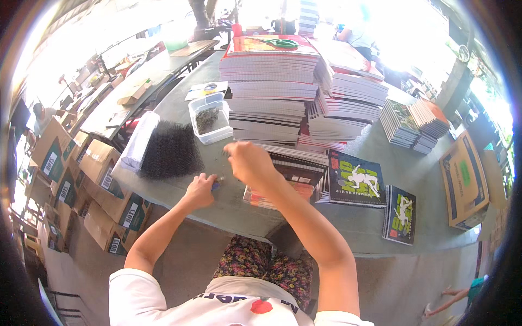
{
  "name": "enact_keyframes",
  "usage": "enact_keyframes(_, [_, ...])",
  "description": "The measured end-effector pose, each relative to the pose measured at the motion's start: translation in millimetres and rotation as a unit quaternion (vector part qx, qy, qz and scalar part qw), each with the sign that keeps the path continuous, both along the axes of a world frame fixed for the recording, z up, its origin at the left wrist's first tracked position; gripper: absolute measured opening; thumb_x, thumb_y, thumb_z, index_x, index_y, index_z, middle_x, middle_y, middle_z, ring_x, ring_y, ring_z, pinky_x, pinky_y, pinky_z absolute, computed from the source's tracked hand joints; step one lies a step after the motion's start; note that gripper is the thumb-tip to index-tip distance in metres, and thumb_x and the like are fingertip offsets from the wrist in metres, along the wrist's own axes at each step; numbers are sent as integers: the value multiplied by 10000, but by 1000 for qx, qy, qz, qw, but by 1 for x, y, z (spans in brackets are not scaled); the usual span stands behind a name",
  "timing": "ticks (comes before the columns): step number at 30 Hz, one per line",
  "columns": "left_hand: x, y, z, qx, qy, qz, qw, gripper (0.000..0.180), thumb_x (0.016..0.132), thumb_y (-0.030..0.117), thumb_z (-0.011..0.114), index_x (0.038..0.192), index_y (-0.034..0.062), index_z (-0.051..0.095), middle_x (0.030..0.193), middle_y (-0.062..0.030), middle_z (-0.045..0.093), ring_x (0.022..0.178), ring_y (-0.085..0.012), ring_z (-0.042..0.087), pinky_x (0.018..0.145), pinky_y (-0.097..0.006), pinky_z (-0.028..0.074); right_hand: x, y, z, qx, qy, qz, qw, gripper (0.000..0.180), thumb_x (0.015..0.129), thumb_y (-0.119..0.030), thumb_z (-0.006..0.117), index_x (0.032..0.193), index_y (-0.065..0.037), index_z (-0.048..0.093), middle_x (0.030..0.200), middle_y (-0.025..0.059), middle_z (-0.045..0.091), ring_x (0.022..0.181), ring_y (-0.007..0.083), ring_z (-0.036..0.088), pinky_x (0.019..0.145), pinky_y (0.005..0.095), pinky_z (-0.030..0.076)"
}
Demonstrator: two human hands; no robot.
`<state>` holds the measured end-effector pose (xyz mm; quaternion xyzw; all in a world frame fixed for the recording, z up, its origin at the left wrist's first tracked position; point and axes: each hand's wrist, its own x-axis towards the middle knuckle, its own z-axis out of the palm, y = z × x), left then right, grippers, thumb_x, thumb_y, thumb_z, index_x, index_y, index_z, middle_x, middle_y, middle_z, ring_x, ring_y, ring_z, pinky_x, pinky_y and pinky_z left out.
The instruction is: The person binds notebooks by threading a spiral coil through pre-punched holes and using nippers to trim the end of the coil.
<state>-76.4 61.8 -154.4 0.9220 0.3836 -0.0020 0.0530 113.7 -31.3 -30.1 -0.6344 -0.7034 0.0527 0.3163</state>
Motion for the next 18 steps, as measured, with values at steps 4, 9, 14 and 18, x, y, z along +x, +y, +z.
enact_keyframes(4, [1, -21, 73, -304, -215, 46, 927, 411, 733, 123, 559, 1119, -17, 543, 864, -149, 607, 737, -224, 613, 680, -343, 505, 17, 8, 6, -60, 100, -40, 992, 272, 776, -77, 642, 1045, -39, 652, 982, 164, 658, 863, 307, 643, 777, 341, 502])
enact_keyframes(9, [20, -24, 88, -465, -329, 9, 822, 322, 756, 211, 547, 976, -18, 598, 735, -99, 605, 658, -184, 599, 602, -314, 476, 14, 9, 7, -50, 161, 3, 986, 293, 749, -5, 633, 1028, -81, 677, 919, 129, 680, 776, 233, 653, 720, 318, 501])
enact_keyframes(14, [27, -26, 92, -497, -341, 58, 796, 415, 748, 262, 505, 1054, -2, 604, 714, -78, 589, 630, -148, 557, 549, -280, 440, 14, 5, 12, -101, 184, 11, 978, 296, 753, 8, 618, 1002, -127, 701, 855, 110, 684, 704, 198, 636, 660, 311, 485])
enact_keyframes(18, [26, -27, 100, -497, -322, 62, 803, 345, 780, 160, 504, 1071, -12, 570, 779, -61, 572, 624, -131, 533, 547, -284, 418, 18, 12, -5, -63, 183, 35, 981, 287, 764, -8, 608, 994, -148, 707, 852, 82, 678, 692, 201, 623, 635, 314, 470])
